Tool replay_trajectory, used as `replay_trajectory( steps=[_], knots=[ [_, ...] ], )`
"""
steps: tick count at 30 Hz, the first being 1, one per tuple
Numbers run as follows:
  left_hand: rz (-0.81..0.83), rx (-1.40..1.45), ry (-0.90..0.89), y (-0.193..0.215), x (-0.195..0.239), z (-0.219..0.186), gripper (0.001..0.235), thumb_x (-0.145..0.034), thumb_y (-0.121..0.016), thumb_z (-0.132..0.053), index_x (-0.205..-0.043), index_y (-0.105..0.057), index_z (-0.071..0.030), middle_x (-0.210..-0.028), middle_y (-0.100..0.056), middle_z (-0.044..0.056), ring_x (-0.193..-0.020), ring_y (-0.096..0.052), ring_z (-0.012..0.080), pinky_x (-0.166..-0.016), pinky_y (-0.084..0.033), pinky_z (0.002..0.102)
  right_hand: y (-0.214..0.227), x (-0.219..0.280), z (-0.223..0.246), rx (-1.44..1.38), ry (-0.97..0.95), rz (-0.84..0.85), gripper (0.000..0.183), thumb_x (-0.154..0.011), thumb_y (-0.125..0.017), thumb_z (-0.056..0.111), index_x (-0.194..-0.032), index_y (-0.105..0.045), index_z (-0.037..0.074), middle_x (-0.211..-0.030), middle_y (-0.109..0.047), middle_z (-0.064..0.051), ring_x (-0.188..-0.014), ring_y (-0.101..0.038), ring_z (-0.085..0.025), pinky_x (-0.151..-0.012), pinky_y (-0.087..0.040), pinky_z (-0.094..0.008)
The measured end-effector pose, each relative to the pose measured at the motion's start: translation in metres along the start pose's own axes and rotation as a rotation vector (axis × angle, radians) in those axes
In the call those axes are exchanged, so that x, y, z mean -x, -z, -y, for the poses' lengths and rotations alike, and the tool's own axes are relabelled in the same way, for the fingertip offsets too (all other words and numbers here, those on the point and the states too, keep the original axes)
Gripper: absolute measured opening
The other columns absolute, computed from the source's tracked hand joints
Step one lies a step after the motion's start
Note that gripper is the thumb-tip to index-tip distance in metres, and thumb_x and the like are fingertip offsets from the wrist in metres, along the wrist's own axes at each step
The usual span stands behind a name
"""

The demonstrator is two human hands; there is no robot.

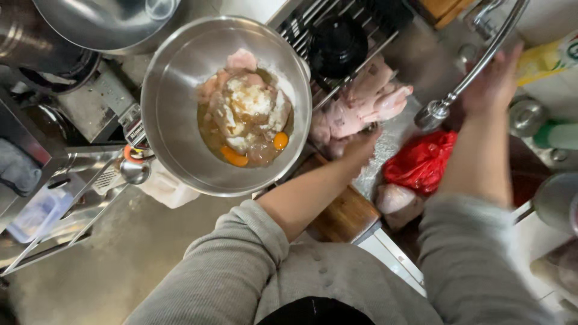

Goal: The person cracks two eggs into a metal bowl containing raw chicken pieces and a white powder, then adds seasoning from a green-capped bottle. They mix the ingredients thoroughly by hand, ensuring the chicken is coated, and finally rinse their hands under running water.

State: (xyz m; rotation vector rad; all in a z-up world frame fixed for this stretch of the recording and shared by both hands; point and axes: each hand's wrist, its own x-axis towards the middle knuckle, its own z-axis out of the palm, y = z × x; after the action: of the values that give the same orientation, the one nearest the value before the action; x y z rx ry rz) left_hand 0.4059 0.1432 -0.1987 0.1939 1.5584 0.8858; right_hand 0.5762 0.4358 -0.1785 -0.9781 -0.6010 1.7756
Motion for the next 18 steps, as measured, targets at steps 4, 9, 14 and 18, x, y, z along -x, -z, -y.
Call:
replay_trajectory(
  steps=[4,9,14,18],
  knots=[
    [0.341,-0.210,-0.026,-0.046,0.032,0.012,0.079,-0.088,-0.058,-0.079,-0.084,-0.077,-0.002,-0.090,-0.076,0.015,-0.076,-0.069,0.0221,-0.062,-0.051,0.033,0.040,0.138,-0.074,0.144,0.390,-0.213,0.033,-0.112,-0.058,0.028,-0.085,-0.044,0.015,-0.071,-0.044,0.002,-0.057,-0.039,-0.012,-0.046,-0.028,-0.027],
    [0.116,-0.136,-0.081,-0.096,0.038,0.025,0.057,-0.090,-0.062,-0.055,-0.084,-0.078,-0.001,-0.084,-0.077,0.015,-0.075,-0.074,0.0267,-0.064,-0.057,0.044,0.024,0.285,-0.125,0.185,-0.002,0.116,0.047,-0.106,-0.048,0.044,-0.131,-0.058,0.005,-0.121,-0.066,-0.012,-0.113,-0.063,-0.025,-0.101,-0.047,-0.041],
    [-0.256,-0.133,-0.450,-0.121,0.004,-0.005,0.052,-0.100,-0.052,-0.048,-0.086,-0.075,-0.004,-0.083,-0.076,0.020,-0.083,-0.072,0.0387,-0.081,-0.054,0.050,0.000,0.331,-0.024,0.351,-0.263,0.404,0.053,-0.103,-0.054,0.024,-0.154,-0.046,0.011,-0.155,-0.051,-0.013,-0.143,-0.048,-0.029,-0.120,-0.037,-0.044],
    [-0.108,-0.310,-0.579,-0.104,0.024,-0.055,0.061,-0.102,-0.046,-0.056,-0.081,-0.076,-0.007,-0.083,-0.075,0.020,-0.083,-0.072,0.0386,-0.079,-0.054,0.049,0.019,0.369,0.013,0.985,0.061,0.179,0.056,-0.097,-0.064,0.033,-0.149,-0.052,0.015,-0.148,-0.054,-0.018,-0.136,-0.050,-0.037,-0.114,-0.039,-0.053]
  ],
)
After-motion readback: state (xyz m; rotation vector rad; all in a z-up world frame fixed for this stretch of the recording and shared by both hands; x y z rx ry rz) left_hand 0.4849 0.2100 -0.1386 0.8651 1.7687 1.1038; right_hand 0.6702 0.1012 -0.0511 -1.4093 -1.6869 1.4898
